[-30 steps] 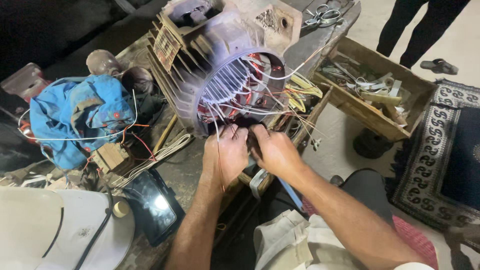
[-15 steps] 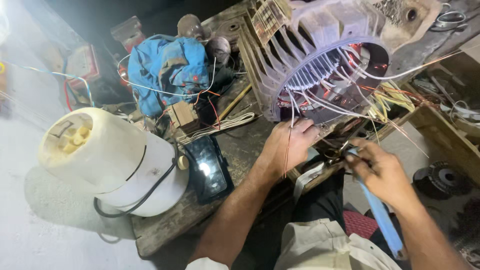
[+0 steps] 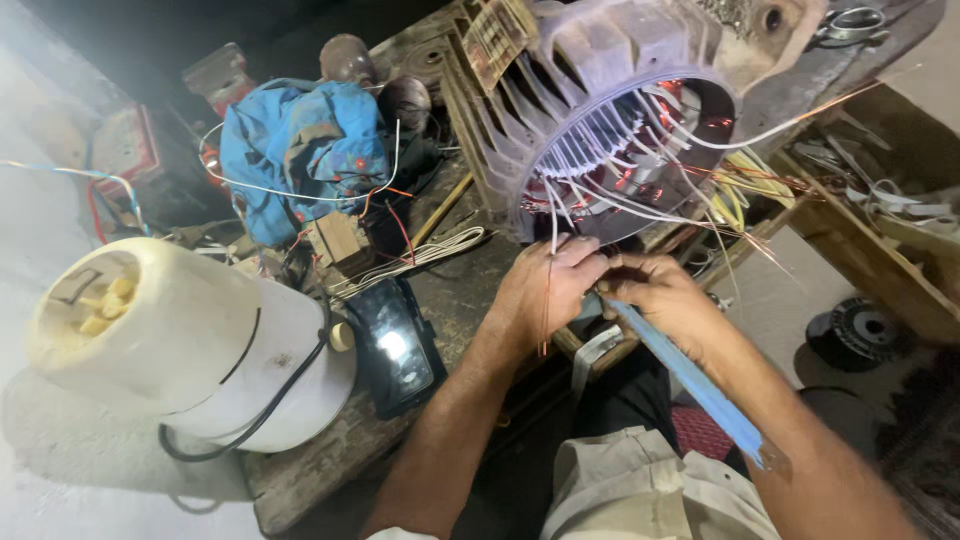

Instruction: The person works on an electric motor stator, using a blue plastic tool to push and arrange copper wires within the stator slots. They repeatedly insert, adjust, and reposition the wires by hand while seated at a cluttered workbench.

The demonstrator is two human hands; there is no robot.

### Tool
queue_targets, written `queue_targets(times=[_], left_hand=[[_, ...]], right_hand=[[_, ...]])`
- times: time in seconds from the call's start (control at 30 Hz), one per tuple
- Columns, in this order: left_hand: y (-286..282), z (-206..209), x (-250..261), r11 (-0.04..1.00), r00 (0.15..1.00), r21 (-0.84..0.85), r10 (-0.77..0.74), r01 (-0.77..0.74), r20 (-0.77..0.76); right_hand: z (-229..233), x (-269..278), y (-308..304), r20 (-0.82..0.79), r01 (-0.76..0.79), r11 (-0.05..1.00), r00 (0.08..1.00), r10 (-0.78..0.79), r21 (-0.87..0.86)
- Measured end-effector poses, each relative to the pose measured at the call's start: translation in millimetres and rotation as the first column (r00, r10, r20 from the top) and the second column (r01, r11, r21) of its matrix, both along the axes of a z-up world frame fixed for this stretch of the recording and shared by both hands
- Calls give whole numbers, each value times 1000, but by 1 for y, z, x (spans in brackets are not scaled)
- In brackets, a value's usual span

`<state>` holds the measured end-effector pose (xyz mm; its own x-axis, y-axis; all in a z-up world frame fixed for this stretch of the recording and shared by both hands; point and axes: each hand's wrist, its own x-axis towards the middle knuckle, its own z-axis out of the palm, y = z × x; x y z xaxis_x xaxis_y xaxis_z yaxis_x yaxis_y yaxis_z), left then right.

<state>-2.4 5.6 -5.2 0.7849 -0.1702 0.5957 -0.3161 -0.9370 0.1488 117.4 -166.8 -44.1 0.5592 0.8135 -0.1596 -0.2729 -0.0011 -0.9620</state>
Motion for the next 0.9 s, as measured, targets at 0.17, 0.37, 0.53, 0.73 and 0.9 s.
queue_targets(times=[0.17, 0.37, 0.53, 0.73, 0.9], left_hand=[[-1, 8, -4, 1000, 999, 4, -23, 23, -36], [0, 6, -2, 1000, 997, -2, -7, 7, -73], [0, 13, -6, 998, 999, -38, -45, 44, -28], [-2, 16, -3, 999, 999, -13, -46, 46, 23], [-7, 20, -2, 1000, 1000, -29, -2, 3, 19]], right_hand=[[-32, -11, -39, -41, -7, 999, 999, 5, -51], [-33, -11, -72, -169, 169, 974, 966, -194, -149], [11, -1, -40, -119, 78, 997, 990, -80, -22], [16, -3, -2, -56, -27, 1000, 998, 27, -6], [-17, -19, -42, 28, 42, 995, 999, -39, -94]])
